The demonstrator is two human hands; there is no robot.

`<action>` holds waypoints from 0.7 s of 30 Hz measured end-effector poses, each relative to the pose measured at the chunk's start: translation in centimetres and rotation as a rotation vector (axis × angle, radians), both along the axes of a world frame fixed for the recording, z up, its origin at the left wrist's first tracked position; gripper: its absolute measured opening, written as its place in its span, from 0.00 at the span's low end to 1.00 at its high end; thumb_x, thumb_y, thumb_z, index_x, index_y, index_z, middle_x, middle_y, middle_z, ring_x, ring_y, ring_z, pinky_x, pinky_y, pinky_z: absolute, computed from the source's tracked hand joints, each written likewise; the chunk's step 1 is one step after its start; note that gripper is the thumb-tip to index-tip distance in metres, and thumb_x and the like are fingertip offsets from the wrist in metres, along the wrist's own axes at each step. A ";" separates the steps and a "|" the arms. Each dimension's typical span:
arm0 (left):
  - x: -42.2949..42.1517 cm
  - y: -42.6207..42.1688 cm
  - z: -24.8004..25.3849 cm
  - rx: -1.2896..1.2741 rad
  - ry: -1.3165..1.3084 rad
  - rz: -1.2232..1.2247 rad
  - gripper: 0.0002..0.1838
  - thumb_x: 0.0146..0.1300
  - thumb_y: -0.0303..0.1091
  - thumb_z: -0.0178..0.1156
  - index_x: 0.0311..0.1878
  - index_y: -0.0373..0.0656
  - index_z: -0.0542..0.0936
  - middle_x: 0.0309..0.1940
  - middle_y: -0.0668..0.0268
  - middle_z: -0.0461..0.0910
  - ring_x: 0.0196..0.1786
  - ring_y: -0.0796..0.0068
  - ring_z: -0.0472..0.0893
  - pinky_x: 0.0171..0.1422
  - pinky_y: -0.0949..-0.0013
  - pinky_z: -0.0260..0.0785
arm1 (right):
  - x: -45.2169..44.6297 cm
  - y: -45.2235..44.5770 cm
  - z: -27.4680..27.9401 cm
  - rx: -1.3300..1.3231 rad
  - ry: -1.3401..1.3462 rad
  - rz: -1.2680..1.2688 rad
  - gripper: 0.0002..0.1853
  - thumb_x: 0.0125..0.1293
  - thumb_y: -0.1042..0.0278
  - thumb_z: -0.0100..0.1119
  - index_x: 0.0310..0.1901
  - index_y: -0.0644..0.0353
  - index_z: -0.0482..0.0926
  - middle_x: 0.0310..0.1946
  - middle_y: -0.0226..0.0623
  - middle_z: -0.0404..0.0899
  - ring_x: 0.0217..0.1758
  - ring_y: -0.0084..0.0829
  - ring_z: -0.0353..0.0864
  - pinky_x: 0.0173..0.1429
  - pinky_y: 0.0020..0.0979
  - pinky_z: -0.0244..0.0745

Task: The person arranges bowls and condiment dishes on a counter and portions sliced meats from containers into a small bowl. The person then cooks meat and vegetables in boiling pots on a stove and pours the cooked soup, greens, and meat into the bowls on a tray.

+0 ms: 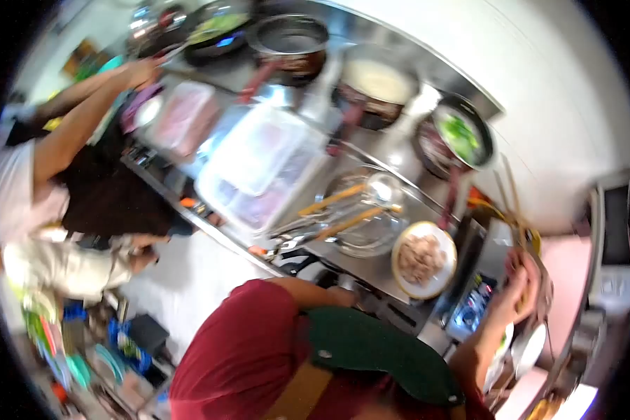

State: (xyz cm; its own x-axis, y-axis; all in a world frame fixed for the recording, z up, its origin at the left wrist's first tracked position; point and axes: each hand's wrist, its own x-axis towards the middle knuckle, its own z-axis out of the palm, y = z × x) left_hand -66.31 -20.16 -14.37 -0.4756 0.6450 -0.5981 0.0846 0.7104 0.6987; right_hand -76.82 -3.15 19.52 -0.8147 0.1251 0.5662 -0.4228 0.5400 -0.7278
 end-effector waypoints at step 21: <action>-7.2 -53.0 14.4 -0.093 1.060 1.977 0.13 0.54 0.37 0.50 0.33 0.34 0.74 0.28 0.53 0.77 0.33 0.62 0.76 0.38 0.65 0.67 | 2.0 -7.8 0.1 0.117 0.254 -0.053 0.21 0.66 0.57 0.35 0.37 0.70 0.71 0.28 0.39 0.70 0.30 0.27 0.67 0.36 0.24 0.62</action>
